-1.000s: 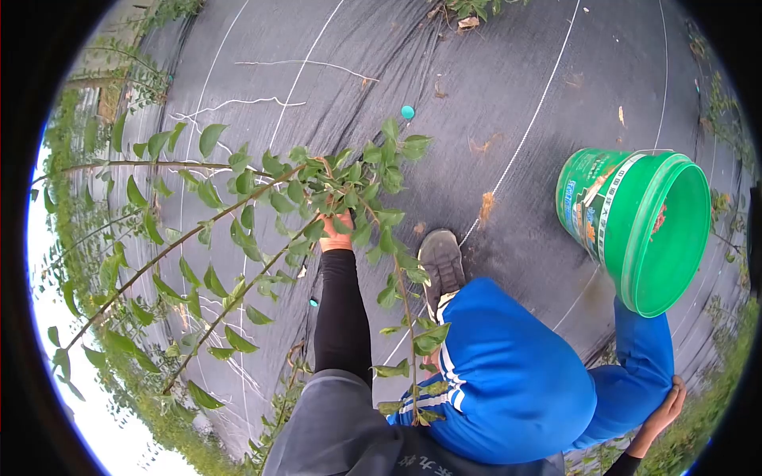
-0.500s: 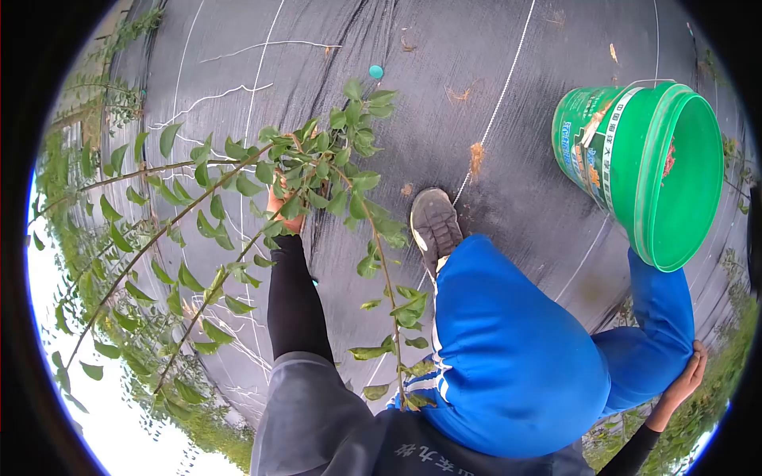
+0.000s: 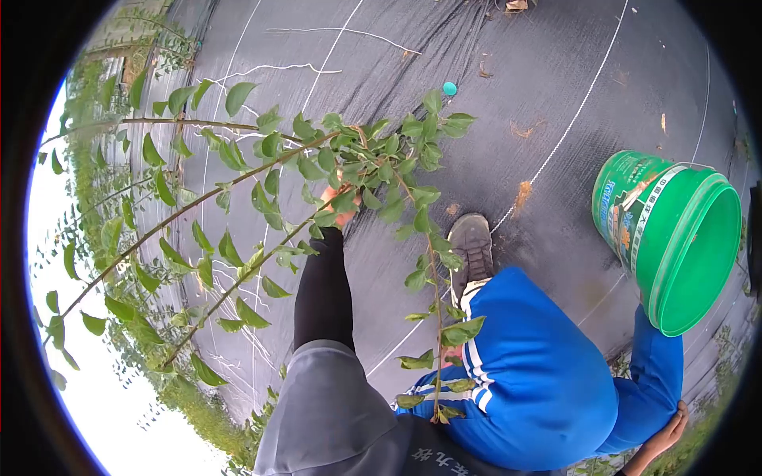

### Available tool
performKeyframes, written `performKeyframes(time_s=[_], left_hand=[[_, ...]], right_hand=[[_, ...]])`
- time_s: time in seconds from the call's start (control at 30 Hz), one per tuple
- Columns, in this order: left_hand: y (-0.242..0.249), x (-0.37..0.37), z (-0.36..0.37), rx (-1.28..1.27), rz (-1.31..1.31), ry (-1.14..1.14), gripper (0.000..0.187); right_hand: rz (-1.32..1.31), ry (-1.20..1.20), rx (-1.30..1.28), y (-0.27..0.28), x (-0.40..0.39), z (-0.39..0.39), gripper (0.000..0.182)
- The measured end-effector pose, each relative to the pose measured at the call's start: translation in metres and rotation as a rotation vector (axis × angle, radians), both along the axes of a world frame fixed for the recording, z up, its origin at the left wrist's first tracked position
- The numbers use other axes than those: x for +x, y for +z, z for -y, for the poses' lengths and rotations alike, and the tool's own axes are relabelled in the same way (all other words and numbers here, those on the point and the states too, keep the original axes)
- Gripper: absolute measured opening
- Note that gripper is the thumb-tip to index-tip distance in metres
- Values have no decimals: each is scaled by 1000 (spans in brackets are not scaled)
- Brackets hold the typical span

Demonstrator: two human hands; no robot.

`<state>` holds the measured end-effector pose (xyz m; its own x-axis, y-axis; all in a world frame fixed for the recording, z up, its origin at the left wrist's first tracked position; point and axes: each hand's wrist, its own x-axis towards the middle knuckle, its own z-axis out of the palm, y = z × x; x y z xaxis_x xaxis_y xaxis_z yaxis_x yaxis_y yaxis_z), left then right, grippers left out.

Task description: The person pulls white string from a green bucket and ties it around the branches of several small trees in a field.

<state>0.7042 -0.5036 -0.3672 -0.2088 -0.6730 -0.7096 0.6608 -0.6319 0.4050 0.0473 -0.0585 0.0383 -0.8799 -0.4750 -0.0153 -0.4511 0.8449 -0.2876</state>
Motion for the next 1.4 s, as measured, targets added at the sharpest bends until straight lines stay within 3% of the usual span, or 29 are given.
performKeyframes(time_s=[0.07,0.1,0.23,0.43,0.6,0.67,0.8,0.87,0.9,1.0,1.07,1.1,1.4], left_hand=[[16,-10,-1,-135,-389,-61,20],[25,-18,-4,-138,-214,-13,21],[43,-35,-5,-52,-78,125,24],[-6,8,-3,-100,-92,-71,34],[-12,31,37,-26,77,9,32],[-16,51,55,-139,39,-339,39],[-21,45,70,-178,80,-360,38],[-32,50,78,-92,192,-351,49],[-33,50,79,-165,271,-439,52],[-24,46,76,-31,98,-324,40],[-13,22,77,34,375,-266,57],[-12,20,78,76,309,-199,48],[-61,47,93,-122,203,-364,43]], right_hand=[[19,14,-13,1,-5,-4,32],[37,9,-26,1,-8,-5,32],[16,42,-21,0,-3,-1,32],[2,49,26,1,2,1,32],[62,-12,-32,1,-1,-3,30],[58,-19,-5,3,-1,-2,31],[55,-7,-13,2,0,0,32],[47,8,-12,3,-4,-5,32],[45,28,-11,3,-5,-5,32],[34,38,3,4,-2,0,31],[39,48,7,5,-2,1,31],[53,56,10,6,-1,4,30],[50,36,5,7,4,16,29]])
